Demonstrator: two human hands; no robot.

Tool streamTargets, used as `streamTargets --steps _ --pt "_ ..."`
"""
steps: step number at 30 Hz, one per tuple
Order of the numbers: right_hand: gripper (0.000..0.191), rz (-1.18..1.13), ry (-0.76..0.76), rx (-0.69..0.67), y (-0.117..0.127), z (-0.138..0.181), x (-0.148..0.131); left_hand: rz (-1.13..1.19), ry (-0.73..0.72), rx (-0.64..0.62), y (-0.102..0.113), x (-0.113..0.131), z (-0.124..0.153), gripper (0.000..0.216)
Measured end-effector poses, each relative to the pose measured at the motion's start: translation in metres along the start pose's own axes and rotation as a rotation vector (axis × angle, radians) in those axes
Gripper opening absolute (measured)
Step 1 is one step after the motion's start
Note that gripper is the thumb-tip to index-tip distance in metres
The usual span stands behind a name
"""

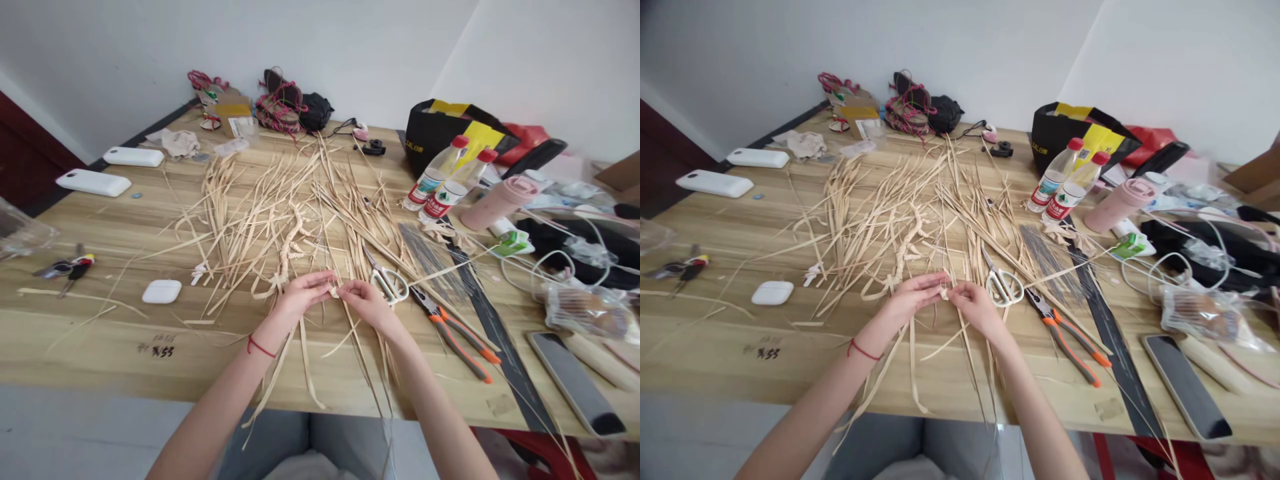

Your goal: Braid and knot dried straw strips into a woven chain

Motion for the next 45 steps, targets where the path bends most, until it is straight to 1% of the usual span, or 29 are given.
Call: streamTargets --steps 3,6,8,11,13,16,22,30,32,36,39,42,45 --pt "0.028 0.011 0.040 0.030 0.000 0.002 -0.005 -0.019 -0.025 0.038 0.002 -0.001 -0.001 0.037" --pt "0.028 0.016 0.070 0.113 0.003 0.006 -0.010 -0.025 -0.042 0.069 0.003 -0.001 -0.002 0.036" --pt "0.030 0.006 0.063 0.159 0.004 0.010 -0.011 -0.007 -0.041 0.086 0.002 0.000 -0.002 0.033" --pt "0.035 -0.008 0.012 0.199 0.004 0.014 -0.007 0.019 -0.033 0.105 0.002 0.000 -0.001 0.032" --pt "0.037 0.020 -0.011 0.228 0.005 0.018 -0.005 0.024 -0.036 0.101 0.001 0.000 -0.001 0.034" --pt "0.039 0.066 -0.002 0.261 0.006 0.023 -0.004 0.024 -0.050 0.093 0.001 0.001 0.000 0.037" --pt "0.036 0.044 0.033 0.219 0.002 0.034 -0.003 0.033 -0.045 0.138 0.006 0.000 0.000 0.034" --pt "0.030 0.073 0.092 0.246 0.007 0.037 -0.004 -0.004 -0.040 0.156 0.007 0.003 0.003 0.033" --pt "0.029 0.069 0.083 0.211 0.006 0.035 -0.006 -0.025 -0.041 0.151 0.007 0.003 0.002 0.032" --pt "0.029 0.051 0.005 0.063 -0.001 0.028 -0.009 -0.041 -0.040 0.153 0.007 0.002 0.002 0.031" --pt "0.025 0.071 -0.007 -0.013 -0.004 0.022 -0.009 -0.060 -0.047 0.162 0.006 -0.001 0.001 0.030" --pt "0.019 0.106 0.014 -0.022 -0.005 0.015 -0.007 -0.080 -0.062 0.175 0.006 -0.002 0.001 0.028" --pt "0.019 0.117 0.010 0.003 -0.005 0.010 -0.003 -0.091 -0.076 0.180 0.007 -0.004 0.000 0.027"
Point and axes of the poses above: each hand's wrist, its own z-axis away from the middle knuckle, its own y-axis out of the back of the hand, x = y × z, the point moved 8 cm from there along -z, towards the middle knuckle, and after that the axes turned 14 degrees about x, right-handed, at the moved point
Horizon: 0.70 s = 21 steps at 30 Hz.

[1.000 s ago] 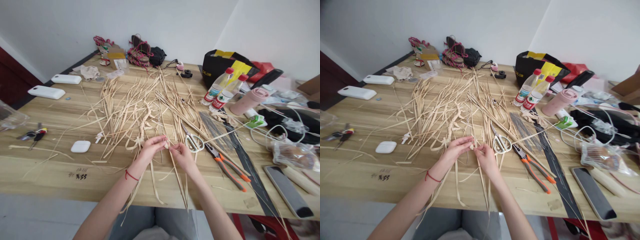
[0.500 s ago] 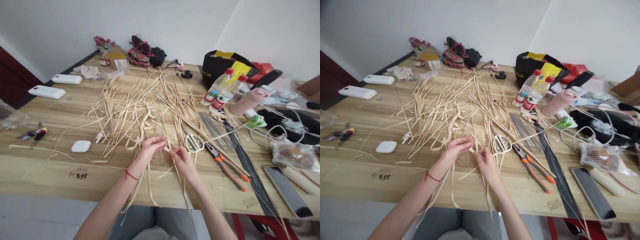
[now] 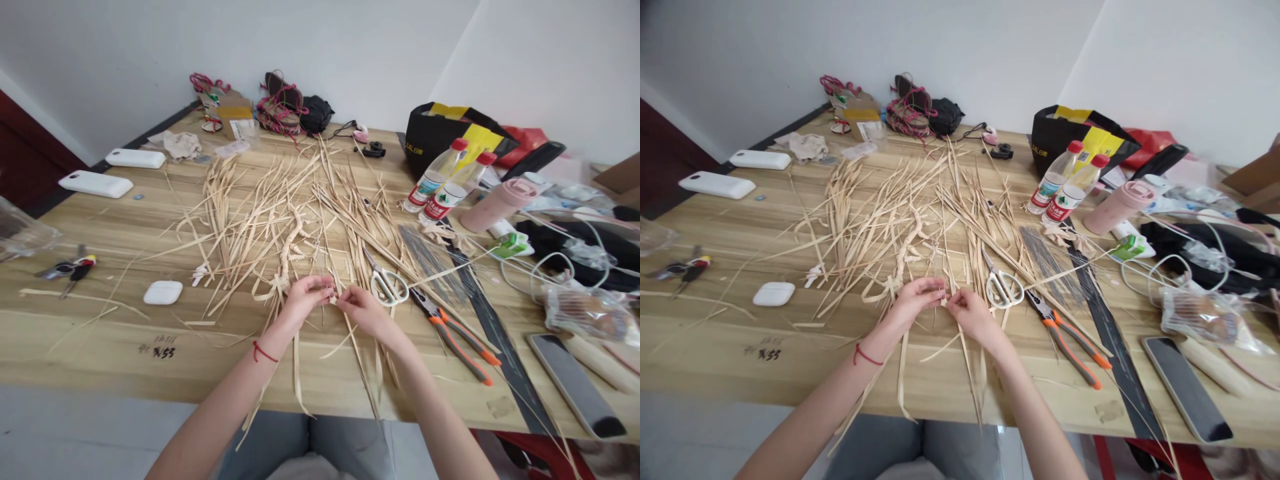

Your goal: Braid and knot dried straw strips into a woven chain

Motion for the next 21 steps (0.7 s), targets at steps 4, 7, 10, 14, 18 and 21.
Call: streamTargets --steps 4,7,10,14,18,21 --pt "0.022 -0.053 -0.048 0.027 0.001 0.003 0.002 0.003 -0.021 -0.016 0.000 -0.002 -0.002 0.026" --pt "0.024 -0.098 -0.080 0.048 0.003 0.008 0.002 0.004 -0.016 -0.035 -0.002 -0.003 -0.001 0.025" --pt "0.028 -0.122 -0.100 0.090 0.005 0.011 0.005 0.017 -0.011 -0.050 -0.003 -0.002 0.000 0.026" --pt "0.033 -0.132 -0.111 0.108 0.003 0.014 0.012 0.029 -0.011 -0.066 -0.004 0.001 0.002 0.028" --pt "0.035 -0.158 -0.153 0.094 0.001 0.017 0.016 0.010 0.007 -0.075 -0.003 0.003 0.002 0.028" --pt "0.037 -0.165 -0.186 0.067 0.000 0.019 0.015 -0.030 0.011 -0.077 -0.002 0.003 0.001 0.030"
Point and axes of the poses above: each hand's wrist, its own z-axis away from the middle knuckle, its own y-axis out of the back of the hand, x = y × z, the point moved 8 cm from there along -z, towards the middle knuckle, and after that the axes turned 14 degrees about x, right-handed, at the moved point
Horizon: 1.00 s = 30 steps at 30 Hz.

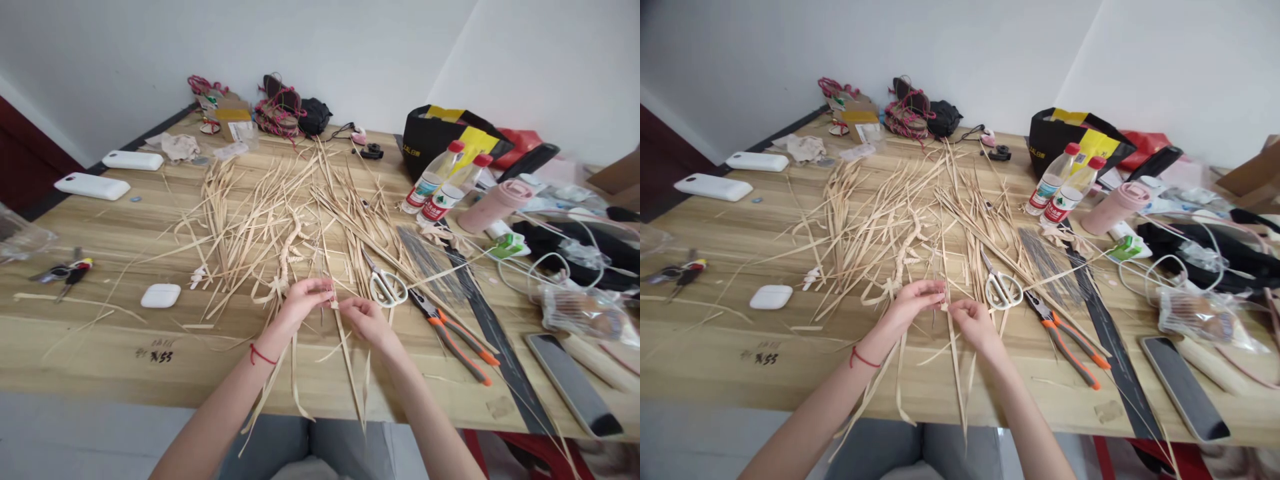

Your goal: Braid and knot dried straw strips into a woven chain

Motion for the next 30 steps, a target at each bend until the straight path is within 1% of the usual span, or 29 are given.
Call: streamTargets --steps 7,11,13,15,18,21,23,24,27,30 --pt "0.040 -0.016 -0.039 0.028 -0.002 0.001 0.004 0.022 0.024 -0.005 -0.001 -0.004 -0.002 0.031" --pt "0.039 -0.081 -0.033 0.095 -0.004 0.004 0.010 0.025 0.026 -0.008 -0.001 -0.005 -0.003 0.034" --pt "0.040 -0.092 -0.023 0.098 -0.005 0.006 0.011 0.015 0.015 -0.010 0.000 -0.004 -0.004 0.035" --pt "0.040 -0.084 -0.021 0.061 -0.006 0.007 0.011 -0.003 0.000 -0.006 0.001 -0.003 -0.006 0.034" --pt "0.039 -0.041 -0.048 -0.077 -0.009 0.007 0.005 -0.027 -0.011 -0.008 0.002 -0.003 -0.006 0.035" --pt "0.033 0.032 -0.147 -0.242 -0.013 0.006 -0.005 -0.038 -0.015 -0.013 0.002 -0.002 -0.005 0.035" --pt "0.028 0.074 -0.219 -0.305 -0.014 0.005 -0.012 -0.049 -0.017 -0.012 0.002 -0.001 -0.004 0.035" --pt "0.026 0.106 -0.231 -0.333 -0.015 0.004 -0.016 -0.054 -0.017 -0.009 0.001 -0.001 -0.004 0.035" --pt "0.020 0.196 -0.227 -0.355 -0.017 0.002 -0.025 -0.060 -0.019 0.009 0.002 0.000 -0.004 0.033" --pt "0.016 0.231 -0.199 -0.295 -0.018 0.002 -0.027 -0.043 -0.015 0.019 0.002 0.000 -0.005 0.033"
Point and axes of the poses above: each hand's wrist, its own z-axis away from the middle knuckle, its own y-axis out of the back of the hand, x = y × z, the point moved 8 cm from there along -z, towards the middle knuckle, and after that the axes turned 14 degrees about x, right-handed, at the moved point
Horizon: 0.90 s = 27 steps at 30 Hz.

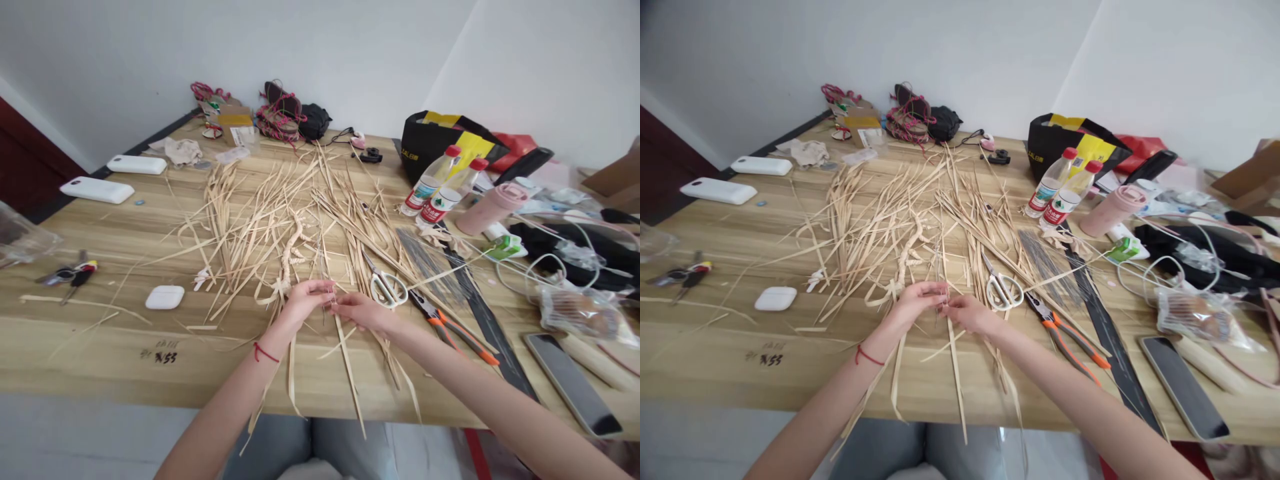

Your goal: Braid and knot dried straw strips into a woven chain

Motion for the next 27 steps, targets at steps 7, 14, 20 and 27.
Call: streamTargets --steps 7,14,20,27 --pt "0.026 -0.109 -0.019 0.111 -0.004 0.000 0.018 -0.003 -0.012 -0.032 -0.001 -0.002 0.002 0.036" --pt "0.026 -0.284 -0.060 0.081 -0.008 -0.002 0.029 -0.018 -0.039 -0.046 -0.003 -0.002 0.004 0.034" --pt "0.025 -0.381 -0.122 0.102 -0.008 0.006 0.031 0.000 -0.018 -0.051 -0.004 0.000 0.004 0.034" --pt "0.021 -0.300 0.009 0.197 -0.010 0.010 0.029 -0.018 -0.004 -0.041 -0.002 0.001 0.006 0.030"
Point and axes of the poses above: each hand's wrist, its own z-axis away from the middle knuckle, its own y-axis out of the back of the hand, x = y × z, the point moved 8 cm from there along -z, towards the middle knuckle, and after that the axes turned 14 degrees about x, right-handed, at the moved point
